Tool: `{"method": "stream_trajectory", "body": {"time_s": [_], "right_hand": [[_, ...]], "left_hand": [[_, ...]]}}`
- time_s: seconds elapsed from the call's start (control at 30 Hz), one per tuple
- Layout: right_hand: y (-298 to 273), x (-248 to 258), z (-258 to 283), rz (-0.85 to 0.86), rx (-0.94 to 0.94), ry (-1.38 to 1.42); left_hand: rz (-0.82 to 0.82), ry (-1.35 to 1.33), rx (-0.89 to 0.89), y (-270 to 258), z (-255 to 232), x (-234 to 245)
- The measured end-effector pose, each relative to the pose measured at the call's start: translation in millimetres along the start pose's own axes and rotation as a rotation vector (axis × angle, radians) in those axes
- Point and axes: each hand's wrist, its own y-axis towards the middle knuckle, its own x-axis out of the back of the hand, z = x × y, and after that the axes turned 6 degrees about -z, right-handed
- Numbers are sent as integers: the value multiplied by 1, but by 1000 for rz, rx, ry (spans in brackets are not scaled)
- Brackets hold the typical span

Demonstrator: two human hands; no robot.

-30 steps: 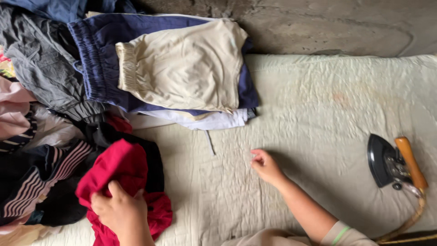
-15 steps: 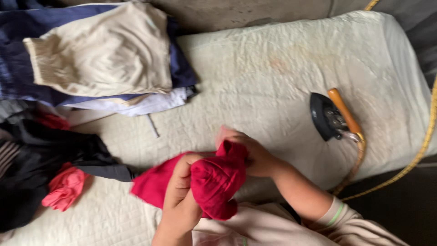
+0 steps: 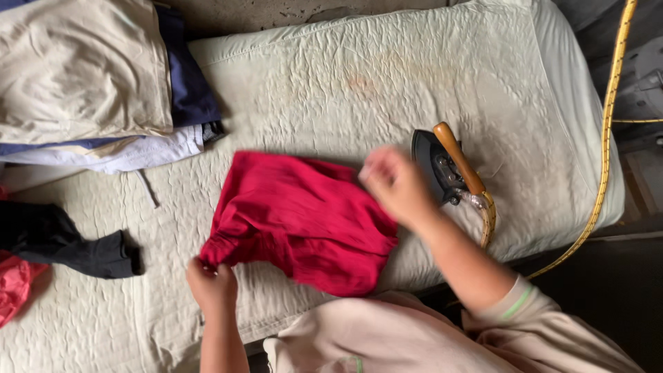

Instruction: The person irons and folds various items of clothing, including tan shorts, blue shorts, white garments, and red shorts, on a padded surface using a handheld iron.

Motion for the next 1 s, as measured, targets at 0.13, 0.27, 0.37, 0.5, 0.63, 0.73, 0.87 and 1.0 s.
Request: {"method": "stream_trajectory", "body": {"time_s": [0.13, 0.27, 0.37, 0.5, 0.63, 0.73, 0.87, 1.0], "right_hand": [[-97, -75, -28, 442, 408, 109], [-141, -126, -50, 734, 686, -348], [-115, -120, -49, 779, 562, -283], [-38, -16, -9, 585, 140, -7], [8, 75, 31, 425, 427, 94], [11, 108, 51, 487, 423, 252], [3, 118, 71, 394, 494, -396], [-10, 120, 59, 289, 466, -800]], "left_hand": [[-15, 93, 99, -31, 44, -18], [-62, 160, -64, -28, 22, 2], [-82, 301, -66, 1, -3, 46], [-132, -420, -342, 18, -35, 120], [191, -660, -514, 4, -116, 192], [336, 28, -810, 13, -153, 212], [227, 493, -1055, 21, -173, 209], [355, 428, -1130, 24, -185, 215]]}}
